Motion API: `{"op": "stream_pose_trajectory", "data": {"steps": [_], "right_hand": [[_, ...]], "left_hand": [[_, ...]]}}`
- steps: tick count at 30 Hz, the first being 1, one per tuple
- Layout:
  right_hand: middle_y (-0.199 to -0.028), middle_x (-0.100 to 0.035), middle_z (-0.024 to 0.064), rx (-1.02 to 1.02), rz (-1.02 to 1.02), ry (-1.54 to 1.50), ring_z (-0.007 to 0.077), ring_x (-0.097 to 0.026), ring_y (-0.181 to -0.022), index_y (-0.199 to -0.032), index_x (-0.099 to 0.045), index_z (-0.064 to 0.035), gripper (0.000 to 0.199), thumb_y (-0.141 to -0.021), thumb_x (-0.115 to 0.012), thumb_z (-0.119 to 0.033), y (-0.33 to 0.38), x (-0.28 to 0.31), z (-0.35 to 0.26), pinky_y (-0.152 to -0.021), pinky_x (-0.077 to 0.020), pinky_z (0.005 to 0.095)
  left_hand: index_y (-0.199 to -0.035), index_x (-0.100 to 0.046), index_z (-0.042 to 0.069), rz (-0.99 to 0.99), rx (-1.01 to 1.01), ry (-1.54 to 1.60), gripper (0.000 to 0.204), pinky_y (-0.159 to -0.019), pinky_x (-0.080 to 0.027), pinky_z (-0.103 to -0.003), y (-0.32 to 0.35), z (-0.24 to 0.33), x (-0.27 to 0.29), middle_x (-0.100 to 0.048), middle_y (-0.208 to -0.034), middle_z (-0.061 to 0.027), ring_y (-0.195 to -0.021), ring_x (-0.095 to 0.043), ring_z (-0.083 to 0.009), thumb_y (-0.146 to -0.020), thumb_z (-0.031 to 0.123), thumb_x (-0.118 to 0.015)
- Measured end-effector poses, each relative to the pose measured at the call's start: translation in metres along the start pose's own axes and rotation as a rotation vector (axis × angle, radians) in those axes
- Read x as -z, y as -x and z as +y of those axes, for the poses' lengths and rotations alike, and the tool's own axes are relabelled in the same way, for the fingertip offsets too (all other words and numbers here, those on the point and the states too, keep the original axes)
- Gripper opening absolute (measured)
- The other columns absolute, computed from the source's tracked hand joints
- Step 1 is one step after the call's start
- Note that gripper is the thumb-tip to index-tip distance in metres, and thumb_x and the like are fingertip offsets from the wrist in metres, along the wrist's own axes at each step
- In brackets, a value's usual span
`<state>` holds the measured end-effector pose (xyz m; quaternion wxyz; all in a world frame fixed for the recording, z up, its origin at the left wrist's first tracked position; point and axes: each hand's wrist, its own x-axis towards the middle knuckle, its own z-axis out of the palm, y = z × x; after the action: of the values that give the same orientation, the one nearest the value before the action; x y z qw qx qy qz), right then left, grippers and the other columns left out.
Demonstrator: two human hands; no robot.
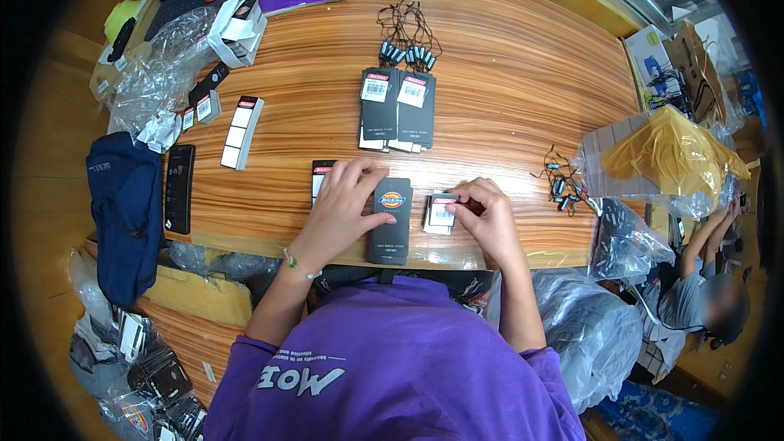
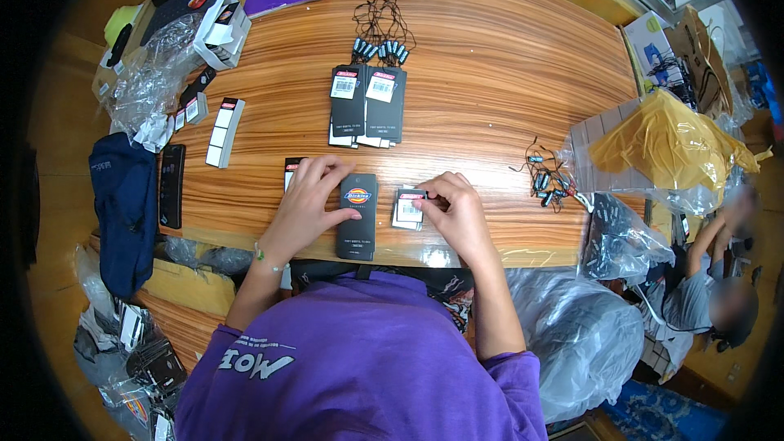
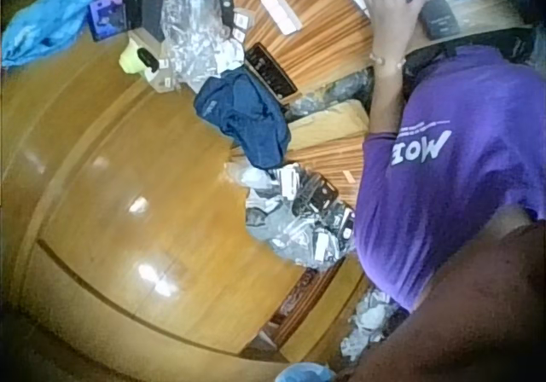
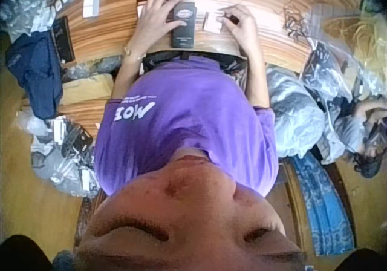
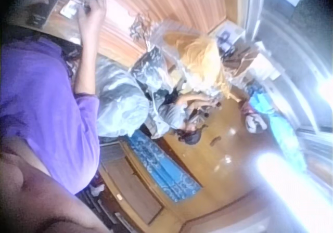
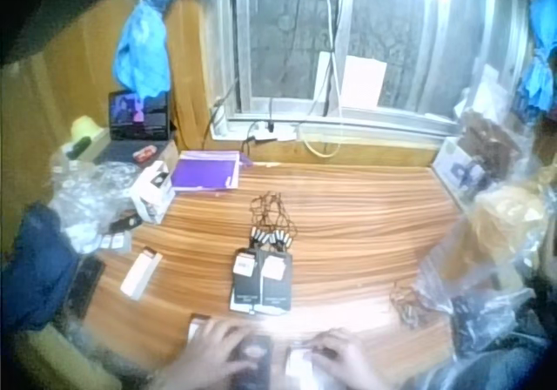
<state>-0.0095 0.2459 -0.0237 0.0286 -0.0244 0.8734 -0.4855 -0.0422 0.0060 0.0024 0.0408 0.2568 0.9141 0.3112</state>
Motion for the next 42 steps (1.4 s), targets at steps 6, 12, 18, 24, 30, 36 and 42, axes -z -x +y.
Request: {"op": "stream_pose_trajectory", "data": {"steps": [6, 12, 18, 24, 30, 36, 42], "right_hand": [[-0.078, -0.062, 0.002, -0.23, -0.067, -0.451, 0.0068, -0.054, -0.069, -0.094, -0.064, -0.0018, 0.019, -0.075, -0.067, -0.002, 0.013, 0.004, 0.005, -0.062, -0.0432, 0.0223], [-0.072, -0.058, 0.006, 0.122, -0.047, -0.366, 0.0126, -0.056, -0.065, -0.109, -0.056, -0.0038, 0.035, -0.076, -0.064, -0.001, 0.02, -0.004, -0.053, -0.064, -0.0457, 0.0261], [-0.074, -0.058, 0.0044, 0.183, 0.021, -0.183, 0.0115, -0.055, -0.065, -0.113, -0.056, -0.004, 0.041, -0.074, -0.068, -0.006, 0.013, 0.007, -0.034, -0.063, -0.046, 0.0256], [-0.084, -0.063, 0.0142, -0.032, 0.601, 0.383, 0.0315, -0.061, -0.075, -0.087, -0.064, -0.0021, 0.012, -0.077, -0.059, -0.004, -0.004, 0.128, 0.049, -0.068, -0.0476, 0.0366], [-0.078, -0.062, 0.0124, -0.188, 0.392, 0.505, 0.0303, -0.06, -0.073, -0.081, -0.062, -0.0039, 0.009, -0.072, -0.064, -0.005, -0.011, 0.132, 0.08, -0.064, -0.0461, 0.0376], [-0.069, -0.056, 0.0122, -0.071, 0.533, 0.288, 0.0235, -0.055, -0.065, -0.074, -0.053, 0.0011, 0.013, -0.068, -0.065, -0.001, -0.002, 0.147, 0.064, -0.06, -0.043, 0.0337], [-0.064, -0.052, 0.0042, -0.192, 0.448, -0.066, 0.0072, -0.048, -0.059, -0.077, -0.053, 0.0023, 0.008, -0.074, -0.061, 0.002, -0.001, 0.161, 0.037, -0.055, -0.0396, 0.0226]], "left_hand": [[-0.111, -0.056, 0.004, -0.022, 0.062, 0.124, 0.043, -0.079, -0.042, -0.029, -0.003, 0.01, 0.011, -0.053, -0.095, -0.0075, -0.087, -0.051, -0.0185, -0.072, 0.014, -0.07], [-0.112, -0.053, -0.003, -0.094, 0.354, 0.977, 0.028, -0.074, -0.047, -0.022, 0.013, 0.028, 0.007, -0.065, -0.09, -0.0086, -0.086, -0.061, -0.0114, -0.084, -0.002, -0.056], [-0.108, -0.055, -0.004, 0.036, 0.375, 0.982, 0.027, -0.074, -0.047, -0.02, 0.011, 0.039, -0.007, -0.065, -0.091, -0.0099, -0.084, -0.061, -0.0103, -0.081, -0.006, -0.059], [-0.109, -0.054, -0.004, 0.1, 0.347, 0.937, 0.026, -0.073, -0.047, -0.019, 0.006, 0.031, -0.003, -0.064, -0.093, -0.0096, -0.084, -0.06, -0.0094, -0.083, -0.004, -0.057], [-0.11, -0.054, -0.004, 0.05, 0.33, 0.988, 0.026, -0.074, -0.046, -0.019, -0.005, 0.044, -0.009, -0.064, -0.092, -0.0083, -0.084, -0.06, -0.0091, -0.084, -0.004, -0.056], [-0.103, -0.055, -0.004, 0.044, 0.377, 1.041, 0.021, -0.068, -0.046, -0.018, -0.005, 0.046, -0.01, -0.063, -0.086, -0.0057, -0.078, -0.058, -0.0075, -0.082, -0.004, -0.057], [-0.099, -0.057, -0.003, -0.038, 0.256, 0.977, 0.016, -0.075, -0.048, -0.021, -0.009, 0.04, -0.005, -0.062, -0.092, -0.0083, -0.082, -0.06, -0.0108, -0.083, -0.003, -0.057]]}}
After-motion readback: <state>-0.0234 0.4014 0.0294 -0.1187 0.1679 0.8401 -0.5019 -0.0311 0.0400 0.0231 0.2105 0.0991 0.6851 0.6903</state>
